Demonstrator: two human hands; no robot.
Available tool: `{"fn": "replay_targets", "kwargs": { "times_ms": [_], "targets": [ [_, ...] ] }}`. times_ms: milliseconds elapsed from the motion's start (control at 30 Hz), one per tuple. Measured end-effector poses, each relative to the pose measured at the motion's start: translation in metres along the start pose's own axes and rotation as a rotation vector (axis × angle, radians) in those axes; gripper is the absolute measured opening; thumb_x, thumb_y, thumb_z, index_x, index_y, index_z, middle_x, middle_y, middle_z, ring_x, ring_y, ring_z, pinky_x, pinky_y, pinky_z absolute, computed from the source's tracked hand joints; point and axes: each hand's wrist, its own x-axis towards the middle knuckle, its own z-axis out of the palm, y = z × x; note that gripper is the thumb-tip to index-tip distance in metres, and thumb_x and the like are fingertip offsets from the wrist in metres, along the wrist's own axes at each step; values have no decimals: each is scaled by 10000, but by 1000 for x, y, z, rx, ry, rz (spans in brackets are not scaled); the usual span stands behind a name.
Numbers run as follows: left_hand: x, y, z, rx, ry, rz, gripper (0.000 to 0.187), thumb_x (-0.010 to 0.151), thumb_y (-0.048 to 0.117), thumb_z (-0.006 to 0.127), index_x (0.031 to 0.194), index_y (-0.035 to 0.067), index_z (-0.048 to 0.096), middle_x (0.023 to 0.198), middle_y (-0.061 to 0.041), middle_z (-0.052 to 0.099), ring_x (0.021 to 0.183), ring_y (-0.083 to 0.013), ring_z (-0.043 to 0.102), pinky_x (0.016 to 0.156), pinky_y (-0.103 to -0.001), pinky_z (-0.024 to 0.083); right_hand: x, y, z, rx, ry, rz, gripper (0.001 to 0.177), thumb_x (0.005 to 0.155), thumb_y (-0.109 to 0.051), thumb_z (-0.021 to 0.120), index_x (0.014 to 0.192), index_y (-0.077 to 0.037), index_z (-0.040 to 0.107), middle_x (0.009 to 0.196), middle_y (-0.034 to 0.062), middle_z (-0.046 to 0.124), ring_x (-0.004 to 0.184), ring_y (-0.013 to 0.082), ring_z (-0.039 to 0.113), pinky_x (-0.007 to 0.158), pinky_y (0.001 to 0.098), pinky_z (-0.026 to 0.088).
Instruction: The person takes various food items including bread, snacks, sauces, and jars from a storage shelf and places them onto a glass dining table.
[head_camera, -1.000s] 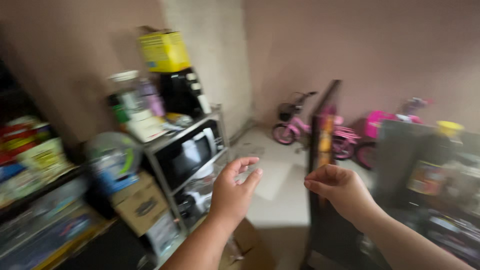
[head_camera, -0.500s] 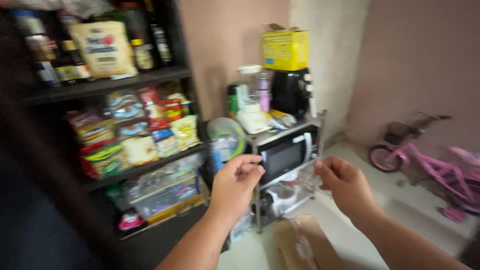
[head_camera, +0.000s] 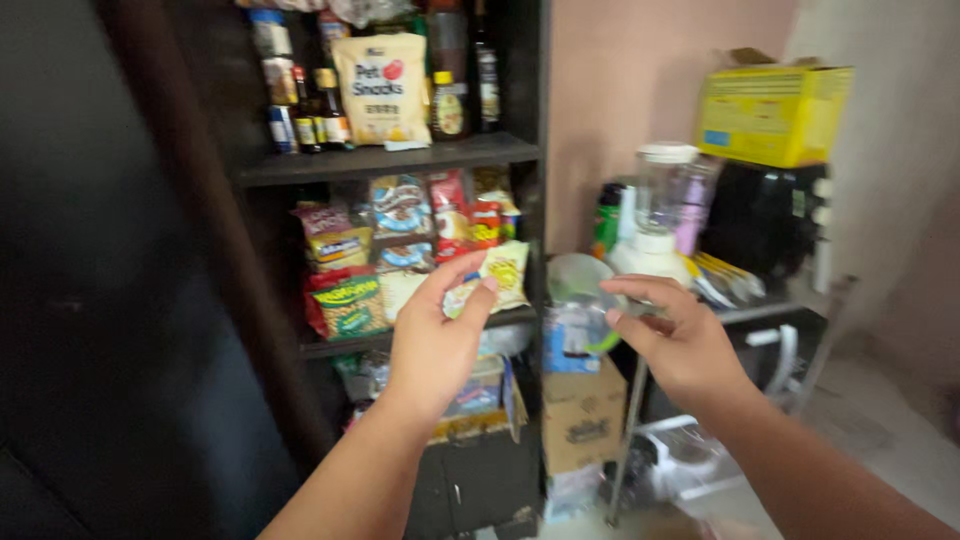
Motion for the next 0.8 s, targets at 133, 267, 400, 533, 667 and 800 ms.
{"fn": "replay_targets", "kwargs": {
  "times_ms": [133,267,400,533,667,800],
  "targets": [
    [24,-11,10,-22,-10,-226,418,900,289,739,1291,141,720,1235,-63,767,966,-298,699,828,-403,550,65,28,15,22,-28,-227,268,887,-120,726,1155,-111,746,1232,10,676,1060,103,625,868,272,516],
    [48,-31,15,181,67,71,393,906,302,728,1247,108,713,1238,-97,748,1188,-199,686,998,-325,507,117,41,31,66,-95,-121,246,909,-128,709,1152,-110,748,1095,24,728,943,120,631,800,292,491],
    [59,-44,6,261,110,-29,408,883,319,728,1240,123,718,1235,-98,742,1178,-220,685,971,-328,512,153,46,61,119,-154,-181,245,901,-129,708,1142,-100,745,1074,29,726,977,109,658,854,271,513],
    [81,-60,-14,292,148,-48,387,896,306,709,1233,116,720,1221,-88,751,1185,-214,685,1002,-339,486,185,55,94,153,-198,-343,213,909,-117,717,1116,-70,745,1108,31,735,1025,114,648,909,270,494],
    [119,-83,-36,299,189,-56,401,885,315,703,1243,136,711,1236,-48,748,1173,-185,682,984,-346,500,219,55,133,211,-212,-422,196,918,-94,709,1110,-61,738,1128,26,738,1068,110,646,947,266,491],
    [163,-109,-58,316,209,-10,400,892,317,715,1247,134,710,1226,-38,744,1152,-180,685,977,-347,495,264,33,173,309,-245,-272,248,936,-76,667,1179,-78,715,1027,57,738,973,117,677,893,267,514]
  ]
}}
